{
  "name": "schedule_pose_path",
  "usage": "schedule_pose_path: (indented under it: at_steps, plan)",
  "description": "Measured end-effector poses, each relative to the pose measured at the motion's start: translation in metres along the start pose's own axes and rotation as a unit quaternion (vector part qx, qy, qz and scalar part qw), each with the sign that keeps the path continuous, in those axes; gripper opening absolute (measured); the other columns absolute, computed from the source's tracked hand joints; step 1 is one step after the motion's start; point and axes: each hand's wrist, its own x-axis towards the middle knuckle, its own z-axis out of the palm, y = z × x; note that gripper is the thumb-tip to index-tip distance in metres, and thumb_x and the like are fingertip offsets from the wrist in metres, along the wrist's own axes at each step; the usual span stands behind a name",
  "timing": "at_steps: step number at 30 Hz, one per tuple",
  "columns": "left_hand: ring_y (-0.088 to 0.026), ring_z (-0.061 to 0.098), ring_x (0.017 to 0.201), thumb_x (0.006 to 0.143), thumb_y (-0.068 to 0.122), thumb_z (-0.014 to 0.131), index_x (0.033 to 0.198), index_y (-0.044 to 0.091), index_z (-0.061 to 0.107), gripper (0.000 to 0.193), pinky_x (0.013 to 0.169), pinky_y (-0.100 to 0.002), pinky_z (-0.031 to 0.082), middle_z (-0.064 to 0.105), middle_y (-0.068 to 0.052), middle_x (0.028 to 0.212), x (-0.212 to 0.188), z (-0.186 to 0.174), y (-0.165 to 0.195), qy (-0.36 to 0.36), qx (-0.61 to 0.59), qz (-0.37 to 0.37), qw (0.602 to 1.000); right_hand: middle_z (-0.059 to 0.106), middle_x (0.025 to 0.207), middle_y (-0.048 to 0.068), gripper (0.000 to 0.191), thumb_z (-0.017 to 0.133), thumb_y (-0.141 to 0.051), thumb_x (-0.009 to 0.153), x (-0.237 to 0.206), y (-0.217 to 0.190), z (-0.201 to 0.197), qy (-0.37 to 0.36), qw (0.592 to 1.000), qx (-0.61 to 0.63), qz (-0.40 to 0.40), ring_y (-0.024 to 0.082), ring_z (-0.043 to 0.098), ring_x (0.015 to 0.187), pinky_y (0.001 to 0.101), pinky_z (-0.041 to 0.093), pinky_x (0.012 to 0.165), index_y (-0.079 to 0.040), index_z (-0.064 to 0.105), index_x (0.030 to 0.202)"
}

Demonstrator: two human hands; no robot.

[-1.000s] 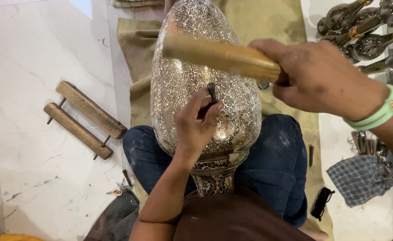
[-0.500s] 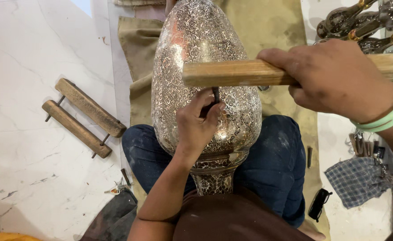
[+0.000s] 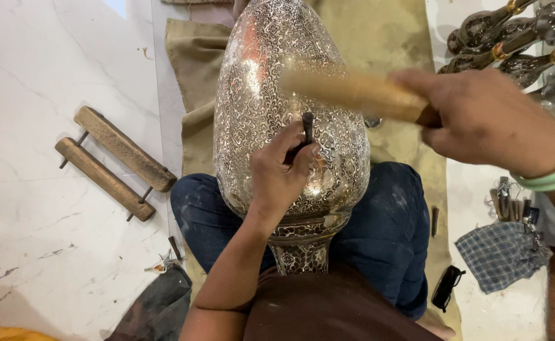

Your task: The person sits cross-legged on the floor with a large engraved brass vase on their lap. They hold a chisel against the vase surface and repeatedly strike it with a wooden mallet, repositioning the chisel to work different areas, and briefly rotate the vase with both hands before resuming chiseling.

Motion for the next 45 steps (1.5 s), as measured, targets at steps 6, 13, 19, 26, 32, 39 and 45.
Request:
schedule_pose_path:
  at_steps: [6, 13, 19, 26, 32, 39, 45]
  plan:
    - [-0.015, 0.08, 0.081, 0.098, 0.015, 0.075, 0.125, 0.007, 0.067, 0.029, 0.06, -0.024, 0.064, 0.079, -0.01, 0.1, 0.0, 0.002, -0.001, 0.009, 0.006, 0.022, 1.0, 0.073, 0.072, 0.001, 0.063, 0.073, -0.019, 0.089, -0.001, 0.0, 0.001, 0.003, 0.999, -0.034, -0.004, 0.013, 0.061, 0.046, 0.0284, 0.048, 0.041, -0.017, 0.056, 0.15]
    - [-0.015, 0.08, 0.079, 0.096, 0.017, 0.077, 0.124, 0.008, 0.067, 0.031, 0.06, -0.025, 0.062, 0.08, -0.009, 0.095, 0.001, -0.001, 0.003, 0.002, 0.021, 0.002, 1.0, 0.07, 0.071, 0.005, 0.069, 0.077, -0.018, 0.083, -0.003, 0.003, 0.0, 0.097, 0.993, -0.016, -0.068, 0.019, 0.064, 0.05, 0.0328, 0.051, 0.047, -0.013, 0.056, 0.148]
    - [-0.016, 0.081, 0.084, 0.095, 0.015, 0.077, 0.126, 0.009, 0.066, 0.034, 0.066, -0.026, 0.065, 0.079, -0.009, 0.099, 0.002, -0.001, 0.006, 0.01, 0.016, 0.004, 1.0, 0.072, 0.077, 0.005, 0.073, 0.077, -0.022, 0.082, -0.008, 0.009, 0.001, 0.093, 0.994, -0.036, -0.045, 0.02, 0.067, 0.054, 0.0334, 0.052, 0.051, -0.016, 0.053, 0.151]
    - [-0.013, 0.08, 0.077, 0.096, 0.016, 0.077, 0.125, 0.011, 0.067, 0.031, 0.058, -0.024, 0.061, 0.08, -0.006, 0.093, 0.002, 0.002, 0.005, 0.002, 0.02, 0.002, 1.0, 0.07, 0.074, 0.007, 0.078, 0.077, -0.022, 0.082, -0.009, 0.016, 0.009, 0.051, 0.998, 0.034, -0.01, 0.02, 0.069, 0.054, 0.0334, 0.054, 0.052, -0.015, 0.05, 0.155]
    - [-0.01, 0.076, 0.067, 0.097, 0.017, 0.076, 0.124, 0.011, 0.069, 0.028, 0.048, -0.023, 0.054, 0.08, -0.005, 0.091, 0.003, 0.003, 0.005, -0.008, 0.026, -0.012, 1.0, 0.071, 0.071, 0.007, 0.08, 0.077, -0.022, 0.083, -0.01, 0.016, 0.009, 0.04, 0.999, 0.009, 0.005, 0.018, 0.068, 0.053, 0.0313, 0.054, 0.052, -0.015, 0.05, 0.159]
    - [-0.012, 0.079, 0.075, 0.095, 0.015, 0.078, 0.128, 0.009, 0.067, 0.036, 0.057, -0.024, 0.058, 0.08, -0.008, 0.097, 0.004, 0.001, 0.01, 0.01, 0.007, -0.009, 1.0, 0.07, 0.065, 0.0, 0.068, 0.066, -0.026, 0.098, -0.008, 0.013, 0.0, -0.114, 0.986, -0.08, 0.09, 0.013, 0.068, 0.05, 0.0272, 0.056, 0.049, -0.027, 0.042, 0.161]
    - [-0.011, 0.078, 0.077, 0.096, 0.014, 0.077, 0.129, 0.01, 0.067, 0.035, 0.059, -0.024, 0.058, 0.08, -0.007, 0.098, 0.006, 0.0, 0.013, 0.016, 0.021, 0.001, 1.0, 0.073, 0.078, 0.002, 0.07, 0.074, -0.025, 0.087, -0.012, 0.015, 0.004, 0.071, 0.993, -0.089, -0.044, 0.014, 0.065, 0.049, 0.0311, 0.052, 0.046, -0.016, 0.052, 0.153]
